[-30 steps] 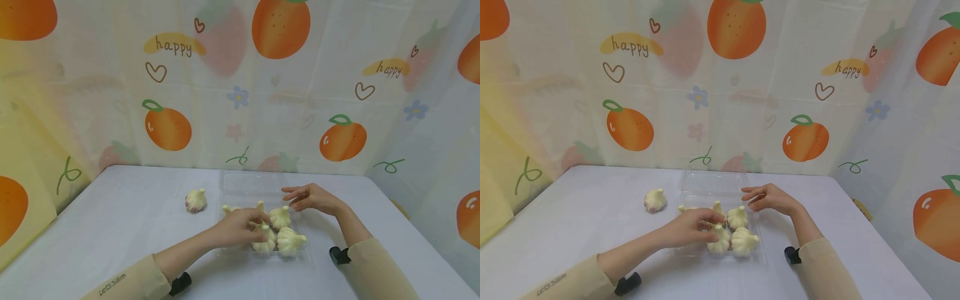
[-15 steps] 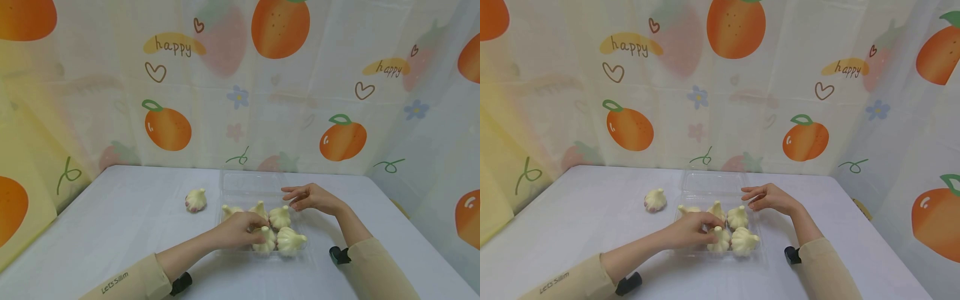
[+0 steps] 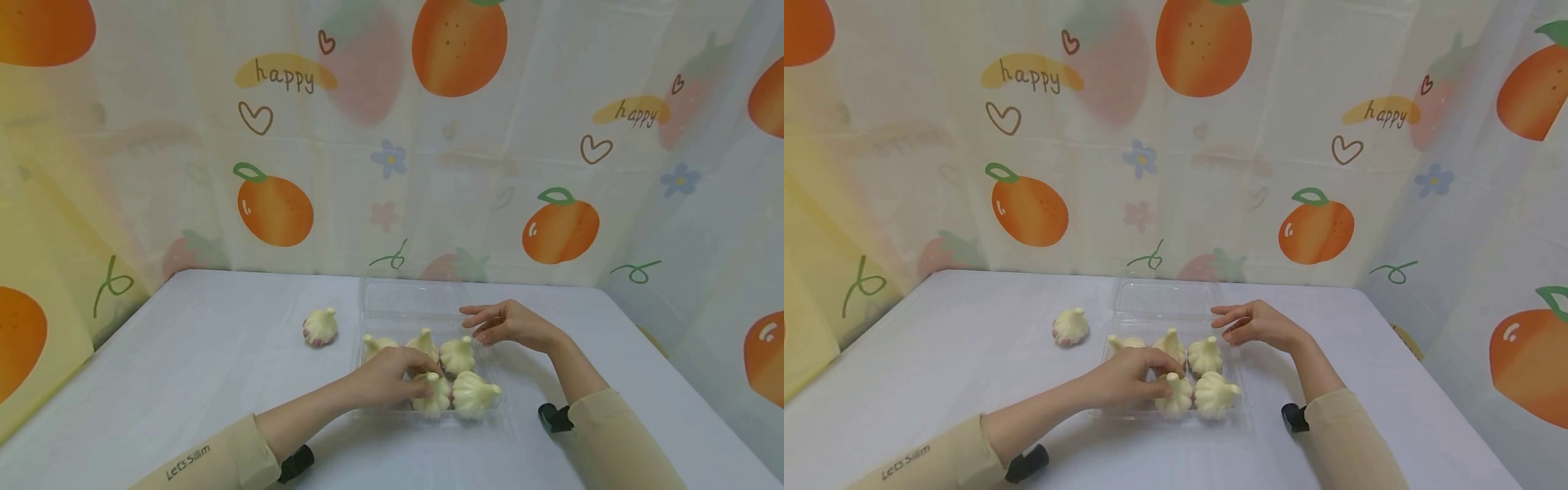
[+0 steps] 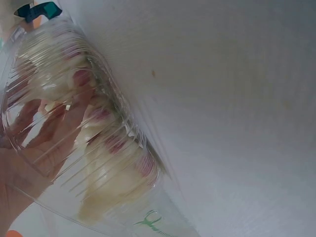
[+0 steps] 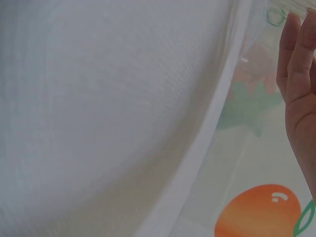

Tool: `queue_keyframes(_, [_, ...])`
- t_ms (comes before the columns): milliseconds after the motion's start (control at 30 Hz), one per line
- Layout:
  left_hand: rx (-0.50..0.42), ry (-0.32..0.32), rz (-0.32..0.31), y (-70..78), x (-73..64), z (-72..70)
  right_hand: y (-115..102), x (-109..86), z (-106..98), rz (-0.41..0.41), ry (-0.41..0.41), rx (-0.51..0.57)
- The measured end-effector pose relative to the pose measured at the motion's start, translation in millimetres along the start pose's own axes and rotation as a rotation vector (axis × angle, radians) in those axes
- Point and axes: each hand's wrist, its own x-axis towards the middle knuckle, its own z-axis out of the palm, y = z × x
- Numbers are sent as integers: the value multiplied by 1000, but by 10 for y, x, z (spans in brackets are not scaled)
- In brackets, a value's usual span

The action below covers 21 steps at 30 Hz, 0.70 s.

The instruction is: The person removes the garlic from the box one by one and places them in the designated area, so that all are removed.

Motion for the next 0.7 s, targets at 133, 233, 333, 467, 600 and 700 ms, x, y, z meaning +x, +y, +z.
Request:
queue_keyframes(133, [23, 1, 10, -9, 4, 9, -4, -2, 4, 0, -3, 7])
queue_keyframes(233, [26, 2, 16, -16, 2, 11, -3, -4, 4, -2, -2, 4])
queue_keyframes(333, [22, 9, 20, -21, -2, 11, 0, -5, 4, -5, -3, 0])
queue_keyframes(467, [6, 21, 15, -22, -14, 8, 4, -4, 2, -7, -6, -2])
queue_keyframes(600, [-17, 38, -8, -13, -21, 8, 1, -2, 0, -5, -7, -4])
queue_keyframes(700, [-23, 60, -27, 3, -23, 7, -4, 1, 1, 0, -5, -7])
